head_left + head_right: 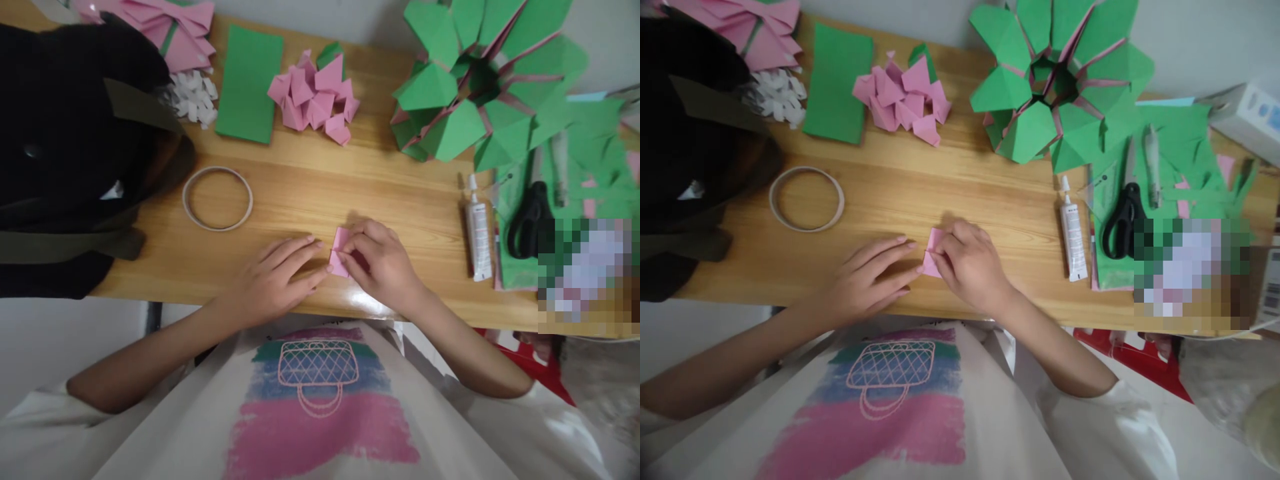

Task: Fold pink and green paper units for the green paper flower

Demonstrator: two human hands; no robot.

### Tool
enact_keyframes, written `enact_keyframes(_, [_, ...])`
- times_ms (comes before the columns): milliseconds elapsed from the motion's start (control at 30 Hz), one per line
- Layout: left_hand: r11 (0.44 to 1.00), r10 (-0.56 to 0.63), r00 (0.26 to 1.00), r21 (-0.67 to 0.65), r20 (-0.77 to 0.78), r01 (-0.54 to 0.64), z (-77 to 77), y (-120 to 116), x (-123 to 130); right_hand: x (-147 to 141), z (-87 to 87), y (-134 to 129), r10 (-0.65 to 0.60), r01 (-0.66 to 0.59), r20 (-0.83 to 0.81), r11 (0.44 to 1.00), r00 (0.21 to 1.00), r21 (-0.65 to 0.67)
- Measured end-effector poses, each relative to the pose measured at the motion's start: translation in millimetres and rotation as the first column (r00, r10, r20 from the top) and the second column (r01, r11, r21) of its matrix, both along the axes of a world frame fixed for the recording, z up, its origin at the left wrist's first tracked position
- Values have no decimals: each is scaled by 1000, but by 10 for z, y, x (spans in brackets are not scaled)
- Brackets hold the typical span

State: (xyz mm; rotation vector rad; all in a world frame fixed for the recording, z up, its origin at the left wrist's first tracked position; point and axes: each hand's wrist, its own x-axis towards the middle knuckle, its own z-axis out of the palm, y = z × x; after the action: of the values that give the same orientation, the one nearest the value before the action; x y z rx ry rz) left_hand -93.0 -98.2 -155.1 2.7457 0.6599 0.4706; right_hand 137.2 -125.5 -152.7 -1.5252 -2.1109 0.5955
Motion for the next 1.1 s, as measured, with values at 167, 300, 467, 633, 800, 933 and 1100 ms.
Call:
enact_keyframes(167, [998,-31,998,61,-49,34,14,30,4,-10,-1,-12,4,-8,96,999,995,39])
enact_keyframes(300, [993,-49,998,105,-49,54,40,48,16,-23,3,-21,4,-14,124,997,992,78])
enact_keyframes(467, [988,-51,997,141,-61,59,33,39,12,-37,2,-23,-13,9,96,999,995,45])
enact_keyframes(633, [985,-58,997,160,-41,63,8,27,1,-40,2,-16,-11,7,115,999,993,41])
enact_keyframes(800, [987,-81,997,140,11,78,8,29,-18,-43,13,-9,-15,11,153,1000,988,23])
enact_keyframes(933, [992,-72,997,107,-6,73,42,51,-19,-46,21,-5,-7,2,156,1000,988,31])
enact_keyframes(1100, [989,-134,986,53,-94,139,54,67,-22,-47,20,-2,-8,3,154,1000,988,28])
